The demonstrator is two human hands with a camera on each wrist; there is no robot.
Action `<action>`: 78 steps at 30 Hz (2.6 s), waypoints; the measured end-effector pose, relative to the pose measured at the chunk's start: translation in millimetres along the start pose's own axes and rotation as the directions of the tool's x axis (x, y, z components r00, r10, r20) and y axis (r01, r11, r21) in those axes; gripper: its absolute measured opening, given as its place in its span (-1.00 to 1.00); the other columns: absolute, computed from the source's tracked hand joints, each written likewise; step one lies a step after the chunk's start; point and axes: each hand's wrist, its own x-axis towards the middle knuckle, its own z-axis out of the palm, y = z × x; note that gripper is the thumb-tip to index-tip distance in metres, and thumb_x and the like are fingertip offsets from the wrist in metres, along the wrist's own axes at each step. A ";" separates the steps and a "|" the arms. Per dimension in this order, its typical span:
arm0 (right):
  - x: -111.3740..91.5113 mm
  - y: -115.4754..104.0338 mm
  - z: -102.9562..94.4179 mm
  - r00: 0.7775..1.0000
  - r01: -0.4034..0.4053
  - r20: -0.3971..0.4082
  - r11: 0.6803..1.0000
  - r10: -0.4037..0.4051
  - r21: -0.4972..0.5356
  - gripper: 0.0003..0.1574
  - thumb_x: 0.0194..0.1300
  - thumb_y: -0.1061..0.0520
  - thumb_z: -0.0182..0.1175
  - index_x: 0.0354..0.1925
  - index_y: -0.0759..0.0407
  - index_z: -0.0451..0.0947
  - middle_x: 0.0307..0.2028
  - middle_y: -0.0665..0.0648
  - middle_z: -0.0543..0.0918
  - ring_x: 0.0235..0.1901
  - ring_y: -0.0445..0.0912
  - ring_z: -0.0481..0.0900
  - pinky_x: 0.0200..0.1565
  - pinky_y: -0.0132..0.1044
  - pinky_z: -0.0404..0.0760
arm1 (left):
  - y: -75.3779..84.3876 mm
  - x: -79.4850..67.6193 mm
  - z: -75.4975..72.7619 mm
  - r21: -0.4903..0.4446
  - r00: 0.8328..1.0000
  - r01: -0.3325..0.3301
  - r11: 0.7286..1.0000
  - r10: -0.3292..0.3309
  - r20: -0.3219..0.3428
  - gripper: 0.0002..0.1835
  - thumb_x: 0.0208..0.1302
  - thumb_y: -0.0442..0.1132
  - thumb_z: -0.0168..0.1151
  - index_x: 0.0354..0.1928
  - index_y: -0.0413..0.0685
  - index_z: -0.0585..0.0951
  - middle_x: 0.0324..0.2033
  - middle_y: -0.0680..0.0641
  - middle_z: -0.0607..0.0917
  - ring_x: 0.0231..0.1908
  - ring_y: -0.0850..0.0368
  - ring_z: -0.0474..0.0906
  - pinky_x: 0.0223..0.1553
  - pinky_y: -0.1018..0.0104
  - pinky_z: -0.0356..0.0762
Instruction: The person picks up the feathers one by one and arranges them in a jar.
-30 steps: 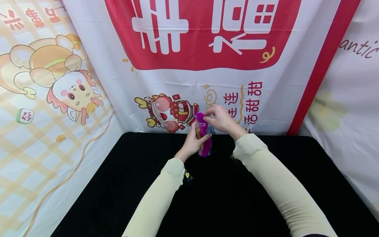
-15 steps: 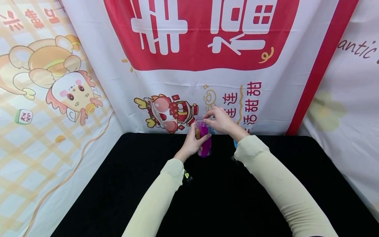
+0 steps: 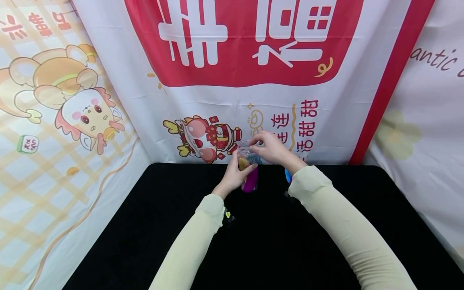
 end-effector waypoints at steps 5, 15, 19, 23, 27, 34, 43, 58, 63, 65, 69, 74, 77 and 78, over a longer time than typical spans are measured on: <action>-5.9 -1.3 -4.3 1.000 0.008 -0.002 1.000 -0.008 0.002 -0.75 0.45 0.20 0.24 0.00 0.30 0.71 -0.01 0.26 0.67 0.02 0.14 0.60 0.09 0.10 0.56 | -1.6 0.4 -0.5 0.009 1.000 -0.001 1.000 0.001 0.000 0.00 0.28 0.31 0.33 0.59 0.23 0.03 0.46 -0.11 0.30 0.42 -0.07 0.29 0.41 -0.10 0.26; -20.7 -3.1 -18.4 0.997 0.073 0.011 0.997 -0.073 0.023 -0.76 0.44 0.24 0.25 0.00 0.32 0.69 -0.03 0.24 0.70 -0.02 0.12 0.62 0.03 0.11 0.60 | -1.4 1.8 -1.4 0.008 0.999 -0.045 0.999 0.045 -0.023 -0.06 0.28 0.27 0.36 0.55 0.27 0.09 0.39 -0.07 0.39 0.34 0.00 0.39 0.37 -0.02 0.33; -26.0 0.5 -23.2 0.999 0.041 0.034 0.999 -0.042 0.021 -0.76 0.45 0.22 0.24 0.01 0.30 0.69 -0.07 0.24 0.69 -0.02 0.10 0.62 0.00 0.08 0.62 | -1.4 1.1 -0.3 0.013 0.998 -0.048 0.999 0.048 -0.031 -0.07 0.28 0.26 0.36 0.55 0.26 0.09 0.39 -0.07 0.39 0.34 0.00 0.39 0.37 -0.01 0.33; -32.6 4.3 -27.0 0.999 0.003 0.047 1.000 -0.004 0.017 -0.74 0.47 0.18 0.23 0.04 0.26 0.69 -0.04 0.23 0.68 -0.01 0.08 0.62 -0.01 0.07 0.62 | -2.0 0.9 1.1 0.022 0.999 -0.038 0.999 0.039 -0.034 -0.06 0.28 0.26 0.36 0.55 0.26 0.09 0.40 -0.08 0.38 0.35 0.00 0.38 0.38 -0.01 0.31; -38.2 8.0 -29.7 0.999 -0.006 0.040 1.000 0.005 0.020 -0.73 0.48 0.16 0.23 0.05 0.26 0.69 -0.01 0.24 0.69 -0.01 0.07 0.61 0.00 0.07 0.62 | -2.3 0.7 2.7 0.024 0.998 -0.039 0.999 0.040 -0.043 -0.06 0.28 0.26 0.37 0.55 0.24 0.09 0.40 -0.09 0.37 0.36 -0.01 0.37 0.39 -0.01 0.30; -48.8 16.9 -32.4 1.000 -0.019 0.017 0.999 0.019 0.043 -0.74 0.49 0.16 0.22 0.03 0.25 0.69 -0.05 0.22 0.68 -0.06 0.05 0.61 -0.03 0.02 0.61 | -4.3 1.4 5.9 0.028 0.998 -0.043 0.999 0.045 -0.050 -0.04 0.27 0.24 0.39 0.56 0.22 0.09 0.42 -0.10 0.37 0.37 -0.01 0.36 0.40 0.00 0.29; -61.2 34.8 -36.3 0.999 -0.031 -0.030 0.999 0.032 0.018 -0.79 0.44 0.21 0.26 -0.02 0.25 0.71 -0.13 0.20 0.70 -0.11 0.03 0.62 -0.06 -0.04 0.64 | -3.5 1.1 7.3 0.038 0.998 -0.042 0.998 0.044 -0.049 -0.04 0.28 0.24 0.38 0.57 0.23 0.08 0.43 -0.10 0.36 0.38 -0.01 0.35 0.40 0.02 0.28; -84.2 61.5 -43.9 0.995 -0.095 -0.039 0.995 0.095 0.011 -0.72 0.45 0.21 0.25 0.04 0.33 0.66 -0.05 0.26 0.72 -0.02 0.08 0.62 0.02 0.04 0.59 | -1.7 0.0 5.4 0.025 0.998 -0.025 0.999 0.027 -0.049 -0.02 0.31 0.19 0.37 0.60 0.21 0.03 0.48 -0.13 0.30 0.41 -0.05 0.31 0.43 -0.01 0.25; -89.9 73.2 -45.0 0.992 -0.122 -0.014 0.992 0.122 0.020 -0.60 0.48 0.19 0.22 0.19 0.38 0.56 0.06 0.35 0.68 0.03 0.17 0.64 0.07 0.14 0.59 | -1.6 -0.4 4.9 0.022 0.999 -0.026 0.999 0.027 -0.047 -0.01 0.31 0.20 0.38 0.60 0.21 0.02 0.49 -0.14 0.28 0.44 -0.06 0.28 0.44 -0.03 0.24; -92.4 79.9 -44.1 0.991 -0.135 -0.010 0.991 0.135 0.023 -0.55 0.48 0.18 0.22 0.23 0.39 0.51 0.09 0.39 0.66 0.06 0.21 0.62 0.10 0.18 0.58 | -1.7 -0.4 4.4 0.023 0.999 -0.025 0.999 0.026 -0.045 0.01 0.29 0.24 0.37 0.60 0.21 0.01 0.50 -0.15 0.26 0.45 -0.06 0.26 0.44 -0.02 0.23; -99.2 94.2 -40.3 0.987 -0.157 -0.011 0.987 0.157 0.017 -0.48 0.47 0.20 0.23 0.28 0.44 0.44 0.11 0.44 0.62 0.10 0.27 0.60 0.14 0.23 0.54 | -1.4 -0.8 3.8 0.027 0.999 -0.027 0.999 0.028 -0.044 0.03 0.29 0.24 0.37 0.61 0.20 0.00 0.51 -0.17 0.25 0.47 -0.07 0.23 0.45 -0.02 0.21; -108.8 107.5 -36.5 0.985 -0.169 -0.025 0.986 0.169 0.005 -0.49 0.45 0.25 0.23 0.26 0.49 0.44 0.09 0.48 0.63 0.07 0.32 0.61 0.14 0.24 0.52 | -0.7 -2.0 3.9 0.029 0.999 -0.021 0.999 0.023 -0.041 0.03 0.29 0.24 0.37 0.61 0.21 0.00 0.51 -0.15 0.26 0.46 -0.07 0.25 0.45 -0.03 0.22; -113.4 114.5 -34.8 0.983 -0.180 -0.032 0.984 0.180 0.001 -0.51 0.45 0.23 0.23 0.23 0.50 0.47 0.08 0.49 0.63 0.04 0.32 0.62 0.11 0.22 0.54 | -0.3 -2.5 4.1 0.033 0.998 -0.027 0.999 0.029 -0.047 0.01 0.29 0.23 0.38 0.60 0.20 0.02 0.49 -0.14 0.29 0.43 -0.06 0.29 0.44 -0.02 0.23; -114.7 117.1 -34.3 0.982 -0.186 -0.035 0.983 0.186 -0.002 -0.51 0.44 0.23 0.23 0.22 0.50 0.47 0.08 0.48 0.63 0.03 0.31 0.63 0.09 0.20 0.55 | -0.1 -2.5 4.1 0.034 0.998 -0.029 0.999 0.031 -0.048 0.01 0.29 0.23 0.38 0.60 0.20 0.03 0.48 -0.14 0.30 0.43 -0.06 0.30 0.44 -0.02 0.24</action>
